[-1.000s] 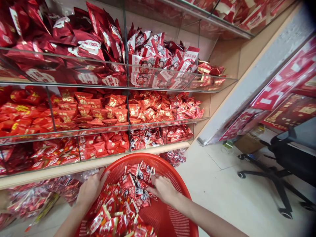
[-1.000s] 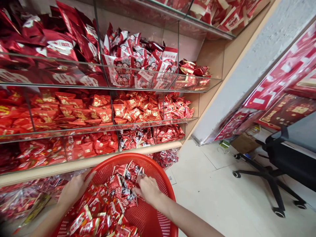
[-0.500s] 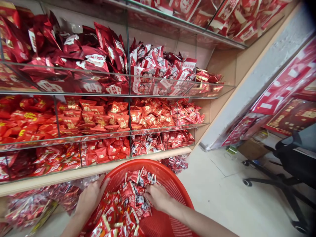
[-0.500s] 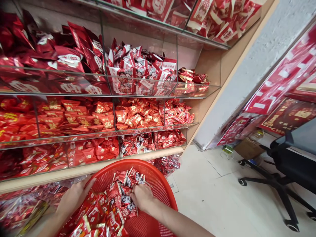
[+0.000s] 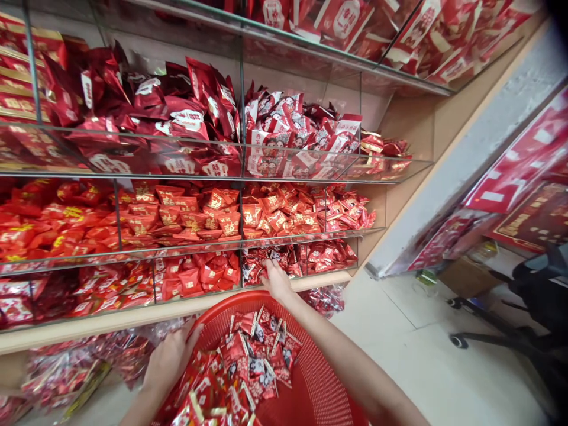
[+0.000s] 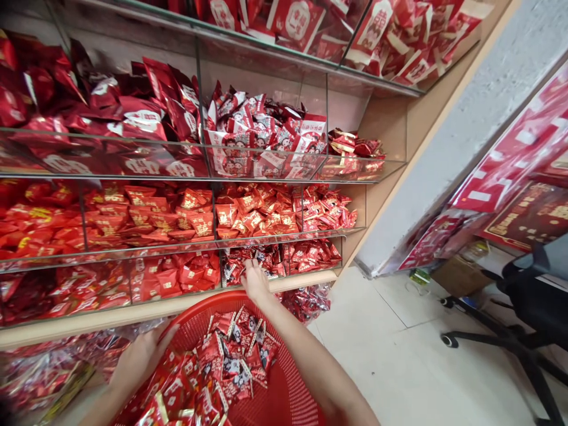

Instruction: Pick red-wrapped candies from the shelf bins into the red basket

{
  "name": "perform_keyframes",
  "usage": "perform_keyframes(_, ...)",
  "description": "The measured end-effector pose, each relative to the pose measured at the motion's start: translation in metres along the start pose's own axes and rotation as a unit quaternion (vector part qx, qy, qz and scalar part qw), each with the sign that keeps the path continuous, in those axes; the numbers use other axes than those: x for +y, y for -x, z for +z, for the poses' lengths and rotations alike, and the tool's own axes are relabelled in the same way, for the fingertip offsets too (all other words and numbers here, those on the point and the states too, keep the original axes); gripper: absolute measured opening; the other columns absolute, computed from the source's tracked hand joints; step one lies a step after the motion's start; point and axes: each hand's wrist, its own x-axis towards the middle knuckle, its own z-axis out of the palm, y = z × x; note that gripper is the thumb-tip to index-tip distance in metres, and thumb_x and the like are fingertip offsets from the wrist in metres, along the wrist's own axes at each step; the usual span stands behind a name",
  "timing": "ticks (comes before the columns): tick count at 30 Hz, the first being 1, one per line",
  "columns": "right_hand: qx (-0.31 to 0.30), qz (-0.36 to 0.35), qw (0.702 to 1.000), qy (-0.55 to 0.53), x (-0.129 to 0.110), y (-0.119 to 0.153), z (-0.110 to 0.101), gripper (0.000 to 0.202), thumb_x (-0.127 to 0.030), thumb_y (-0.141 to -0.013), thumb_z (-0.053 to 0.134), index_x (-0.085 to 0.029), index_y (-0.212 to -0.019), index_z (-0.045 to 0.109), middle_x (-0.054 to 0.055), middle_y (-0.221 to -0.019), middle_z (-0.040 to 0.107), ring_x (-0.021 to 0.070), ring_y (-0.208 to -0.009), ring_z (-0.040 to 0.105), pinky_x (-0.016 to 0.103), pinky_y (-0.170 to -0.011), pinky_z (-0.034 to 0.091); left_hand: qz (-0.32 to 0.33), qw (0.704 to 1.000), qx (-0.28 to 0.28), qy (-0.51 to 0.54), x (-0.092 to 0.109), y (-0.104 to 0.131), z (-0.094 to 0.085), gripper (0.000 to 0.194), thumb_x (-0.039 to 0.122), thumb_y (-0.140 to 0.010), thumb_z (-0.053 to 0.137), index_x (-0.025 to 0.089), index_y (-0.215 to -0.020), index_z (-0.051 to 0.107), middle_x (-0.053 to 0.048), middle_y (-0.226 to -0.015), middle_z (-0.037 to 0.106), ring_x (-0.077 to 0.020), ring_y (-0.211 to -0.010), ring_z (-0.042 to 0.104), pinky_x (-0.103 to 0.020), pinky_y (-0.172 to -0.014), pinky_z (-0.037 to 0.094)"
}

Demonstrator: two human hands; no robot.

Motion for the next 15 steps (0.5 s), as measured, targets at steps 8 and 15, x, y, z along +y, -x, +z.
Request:
perform_keyframes(8,-0.019,0.028,0.999,0.038,0.006,-0.023,0.018,0.025,-0.016,-0.086,0.040,-0.018,-0.103,0.058,0.010,-0.100,0.062,0.0179,-0.083,0.060,0.027,-0.067,0.036,0.022,1.000,-0.004,0.002,-0.006,0.000,0.003,0.054,0.047,-0.090,0.019,0.019,-0.123,0.051,-0.014,-0.093,0.070,-0.0268,-0.089,0.067,-0.033,-0.074,0.048)
perform_keyframes(15,0.014,-0.024,0.999,0.018,0.023,-0.018,0.007,0.028,-0.027,-0.093,0.033,-0.022,-0.094,0.060,0.004,-0.110,0.056,0.0137,-0.085,0.056,0.023,-0.069,0.035,0.011,1.000,-0.002,0.006,-0.003,0.001,0.004,0.054,0.048,-0.089,0.021,0.018,-0.125,0.050,-0.015,-0.093,0.070,-0.0273,-0.093,0.066,-0.034,-0.078,0.048)
